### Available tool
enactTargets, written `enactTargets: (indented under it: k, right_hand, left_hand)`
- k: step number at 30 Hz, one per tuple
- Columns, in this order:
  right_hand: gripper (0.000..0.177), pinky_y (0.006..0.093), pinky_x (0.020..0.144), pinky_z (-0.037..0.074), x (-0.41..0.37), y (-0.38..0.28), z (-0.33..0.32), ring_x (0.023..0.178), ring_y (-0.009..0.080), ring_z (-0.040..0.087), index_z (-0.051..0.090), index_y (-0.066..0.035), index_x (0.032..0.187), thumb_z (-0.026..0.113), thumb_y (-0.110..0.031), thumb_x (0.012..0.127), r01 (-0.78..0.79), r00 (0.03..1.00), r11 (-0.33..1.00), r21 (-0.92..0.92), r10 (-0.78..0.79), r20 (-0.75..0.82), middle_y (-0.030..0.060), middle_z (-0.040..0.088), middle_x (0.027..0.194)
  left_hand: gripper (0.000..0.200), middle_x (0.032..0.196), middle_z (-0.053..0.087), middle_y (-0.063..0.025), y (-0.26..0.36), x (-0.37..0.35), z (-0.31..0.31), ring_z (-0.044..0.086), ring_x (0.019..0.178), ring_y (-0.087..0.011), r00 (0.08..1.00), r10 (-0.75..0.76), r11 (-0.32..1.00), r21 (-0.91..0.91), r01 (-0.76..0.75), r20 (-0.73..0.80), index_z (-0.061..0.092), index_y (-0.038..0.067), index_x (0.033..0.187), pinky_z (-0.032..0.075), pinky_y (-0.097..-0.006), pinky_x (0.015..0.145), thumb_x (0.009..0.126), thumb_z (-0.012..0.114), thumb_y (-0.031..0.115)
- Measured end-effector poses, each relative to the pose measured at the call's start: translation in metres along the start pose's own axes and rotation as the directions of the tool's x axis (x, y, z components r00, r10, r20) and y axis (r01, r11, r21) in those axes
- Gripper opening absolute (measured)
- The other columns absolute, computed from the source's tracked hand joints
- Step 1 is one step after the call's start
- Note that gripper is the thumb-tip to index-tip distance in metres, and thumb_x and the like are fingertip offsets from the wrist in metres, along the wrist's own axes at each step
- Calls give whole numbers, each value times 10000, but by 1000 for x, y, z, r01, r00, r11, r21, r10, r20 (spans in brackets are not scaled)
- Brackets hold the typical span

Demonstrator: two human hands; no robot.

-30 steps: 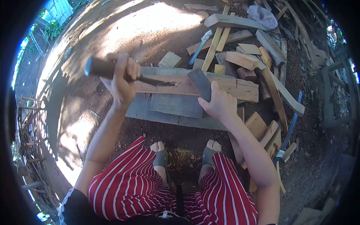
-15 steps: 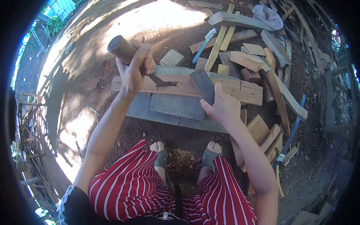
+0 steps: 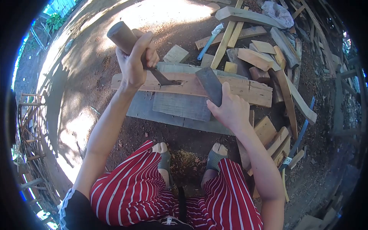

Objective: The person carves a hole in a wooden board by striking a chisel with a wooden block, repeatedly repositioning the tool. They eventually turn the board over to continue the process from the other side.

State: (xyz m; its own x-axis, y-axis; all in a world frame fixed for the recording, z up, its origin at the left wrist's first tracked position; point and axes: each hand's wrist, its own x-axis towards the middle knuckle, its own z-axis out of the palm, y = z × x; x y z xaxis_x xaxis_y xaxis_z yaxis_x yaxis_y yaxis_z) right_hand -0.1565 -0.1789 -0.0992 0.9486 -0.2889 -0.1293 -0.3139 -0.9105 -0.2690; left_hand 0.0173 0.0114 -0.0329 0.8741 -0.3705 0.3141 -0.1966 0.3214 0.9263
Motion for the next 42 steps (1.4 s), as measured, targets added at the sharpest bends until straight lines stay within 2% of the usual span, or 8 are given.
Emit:
enactTargets:
  k: [26,32,34,35,37,38,39,42]
  right_hand:
    - [575,494,645,530,1,-3,-4,725,394,681,429,-59,1130,659,-476,808,-2,1000,1000,-10,2,2,214,662,737]
    - [613,491,640,529,3,3,0,714,394,679,429,-49,1188,654,-475,810,-2,1000,1000,-2,2,-21,215,666,746]
    - [667,468,691,535,9,12,-9,717,345,691,430,-24,1262,654,-466,815,-129,977,940,316,66,202,166,671,712]
    - [667,468,691,535,14,15,-20,717,345,691,430,-24,1262,654,-466,815,-115,982,945,307,61,178,166,671,712]
    - [723,416,778,530,26,13,-38,809,298,689,426,7,1314,661,-462,816,223,970,871,438,-154,-189,165,676,811]
    - [718,354,853,496,12,-25,-95,926,254,653,452,29,1284,672,-469,816,16,998,773,634,-46,31,178,651,964]
    - [689,333,845,485,13,-39,-121,947,236,630,458,41,1267,669,-449,831,253,967,748,614,-173,-187,197,612,1060]
    - [664,333,840,480,-10,-105,-207,942,202,616,448,32,1290,666,-412,848,713,680,519,471,-351,-644,161,619,1050]
  left_hand:
    - [141,527,502,4,-12,-1,8,464,397,-64,997,70,993,93,-72,32,552,62,771,388,-231,355,872,638,108]
    - [185,637,553,18,-20,-5,18,525,554,-64,995,-4,977,210,-18,101,556,66,765,432,-239,501,798,716,152]
    - [187,601,556,22,-24,-5,17,522,486,-55,992,78,965,242,-100,100,570,98,733,422,-221,436,815,715,182]
    - [191,614,560,20,-22,-7,17,527,502,-55,996,44,967,249,-62,79,568,99,732,422,-222,449,814,718,184]
    - [208,668,583,5,-19,-12,18,551,571,-65,997,21,972,230,-37,73,568,85,742,439,-233,505,804,732,196]
    - [208,668,583,5,-14,-15,20,551,571,-65,997,28,972,229,-43,70,568,85,742,439,-233,505,804,732,196]
    - [190,696,584,-5,-9,-18,22,531,618,-68,996,4,964,266,-26,84,582,54,808,449,-257,565,792,721,183]
    - [234,776,629,-36,-15,-18,24,546,723,-80,996,-29,956,293,5,80,619,17,936,478,-289,681,778,710,164]
